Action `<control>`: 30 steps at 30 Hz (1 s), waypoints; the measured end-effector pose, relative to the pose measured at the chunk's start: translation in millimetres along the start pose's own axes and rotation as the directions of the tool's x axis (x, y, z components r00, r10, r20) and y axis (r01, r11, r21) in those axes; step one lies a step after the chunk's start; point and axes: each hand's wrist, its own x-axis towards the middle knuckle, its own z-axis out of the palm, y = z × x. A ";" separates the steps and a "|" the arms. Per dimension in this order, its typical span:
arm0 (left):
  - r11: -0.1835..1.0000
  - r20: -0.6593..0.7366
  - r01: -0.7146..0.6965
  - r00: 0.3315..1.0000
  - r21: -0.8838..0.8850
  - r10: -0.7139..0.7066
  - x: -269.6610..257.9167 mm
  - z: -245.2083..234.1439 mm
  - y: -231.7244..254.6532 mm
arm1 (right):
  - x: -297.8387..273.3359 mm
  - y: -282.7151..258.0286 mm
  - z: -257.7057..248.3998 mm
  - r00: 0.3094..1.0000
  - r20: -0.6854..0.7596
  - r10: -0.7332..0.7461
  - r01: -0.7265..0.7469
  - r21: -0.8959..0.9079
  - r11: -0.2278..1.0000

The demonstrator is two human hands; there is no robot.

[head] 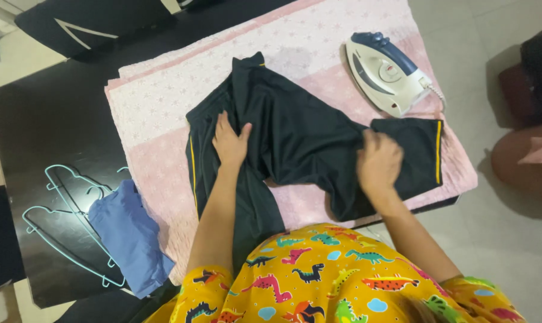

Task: Ironing a pair of dark track pants on a padded surface.

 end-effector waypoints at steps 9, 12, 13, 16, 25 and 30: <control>0.967 0.095 0.140 0.982 0.212 -0.163 -6.1 3.3 21.1 | -40.6 -63.7 -6.1 0.889 0.218 -0.403 0.299 0.391 0.870; 0.978 0.096 0.171 0.979 0.119 -0.182 2.3 19.4 -8.5 | -52.4 -51.5 18.7 0.899 0.212 -0.384 0.308 0.318 0.896; 0.978 0.096 0.172 0.978 0.117 -0.183 7.7 17.1 -18.8 | -52.6 -49.9 25.4 0.898 0.212 -0.385 0.309 0.317 0.897; 0.973 0.040 0.217 0.974 0.079 -0.221 17.7 0.5 -47.7 | -54.7 -48.2 39.6 0.876 0.185 -0.445 0.372 0.327 0.868; 0.961 -0.004 0.235 0.971 0.147 -0.237 44.3 -61.8 -55.5 | -40.3 -42.7 41.3 0.861 0.168 -0.480 0.428 0.268 0.863; 0.967 -0.006 0.114 0.993 0.230 -0.116 74.8 -78.9 -71.2 | -28.3 -41.3 27.0 0.887 0.194 -0.418 0.377 0.218 0.900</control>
